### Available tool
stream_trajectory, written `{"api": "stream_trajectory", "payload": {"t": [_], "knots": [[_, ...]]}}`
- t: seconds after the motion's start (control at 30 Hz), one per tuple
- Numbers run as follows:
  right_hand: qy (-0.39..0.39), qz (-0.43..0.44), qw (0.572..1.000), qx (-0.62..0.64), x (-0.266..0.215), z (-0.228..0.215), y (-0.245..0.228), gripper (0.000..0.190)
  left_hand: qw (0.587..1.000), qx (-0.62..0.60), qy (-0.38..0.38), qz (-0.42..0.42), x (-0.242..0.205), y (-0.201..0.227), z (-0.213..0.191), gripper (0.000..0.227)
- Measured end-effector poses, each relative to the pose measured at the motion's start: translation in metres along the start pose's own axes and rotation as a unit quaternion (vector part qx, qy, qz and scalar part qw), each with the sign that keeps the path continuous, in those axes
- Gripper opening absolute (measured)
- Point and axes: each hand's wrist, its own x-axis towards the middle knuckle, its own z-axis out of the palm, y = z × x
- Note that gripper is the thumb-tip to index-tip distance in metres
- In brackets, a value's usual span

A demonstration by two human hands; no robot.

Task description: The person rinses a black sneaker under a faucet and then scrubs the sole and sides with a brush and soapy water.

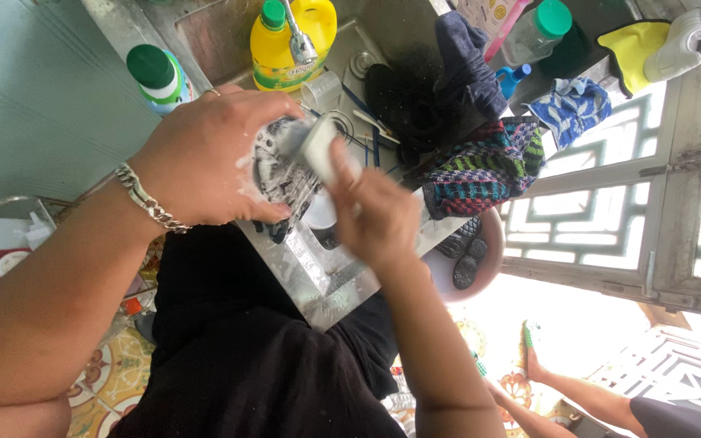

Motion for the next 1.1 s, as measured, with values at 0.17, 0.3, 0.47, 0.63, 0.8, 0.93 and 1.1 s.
{"api": "stream_trajectory", "payload": {"t": [0.17,0.3,0.47,0.63,0.8,0.93,1.1], "knots": [[-0.039,-0.037,0.998,0.031,-0.008,-0.018,-0.02,0.059,0.999,-0.016,-0.019,-0.024,0.0,0.004,0.004,0.086],[-0.015,-0.011,1.0,0.013,0.008,-0.012,0.004,0.057,1.0,-0.006,0.008,0.003,-0.004,-0.002,0.004,0.096],[-0.029,-0.048,0.997,0.051,-0.017,-0.008,-0.026,0.055,0.999,-0.039,0.009,0.012,-0.01,-0.005,0.001,0.09],[-0.001,-0.006,1.0,0.031,-0.004,0.015,0.003,0.05,0.999,-0.036,0.016,-0.009,-0.018,-0.007,-0.007,0.091],[-0.034,0.008,0.996,0.085,-0.023,0.015,-0.019,0.05,0.997,-0.073,0.024,-0.003,-0.025,-0.006,-0.018,0.088],[-0.019,0.021,0.998,0.058,-0.022,0.027,-0.017,0.049,0.997,-0.051,0.062,0.024,-0.033,-0.003,-0.02,0.089],[-0.04,0.047,0.988,0.141,-0.038,0.032,-0.024,0.054,0.995,-0.039,0.069,-0.052,-0.053,0.004,-0.025,0.079]]}}
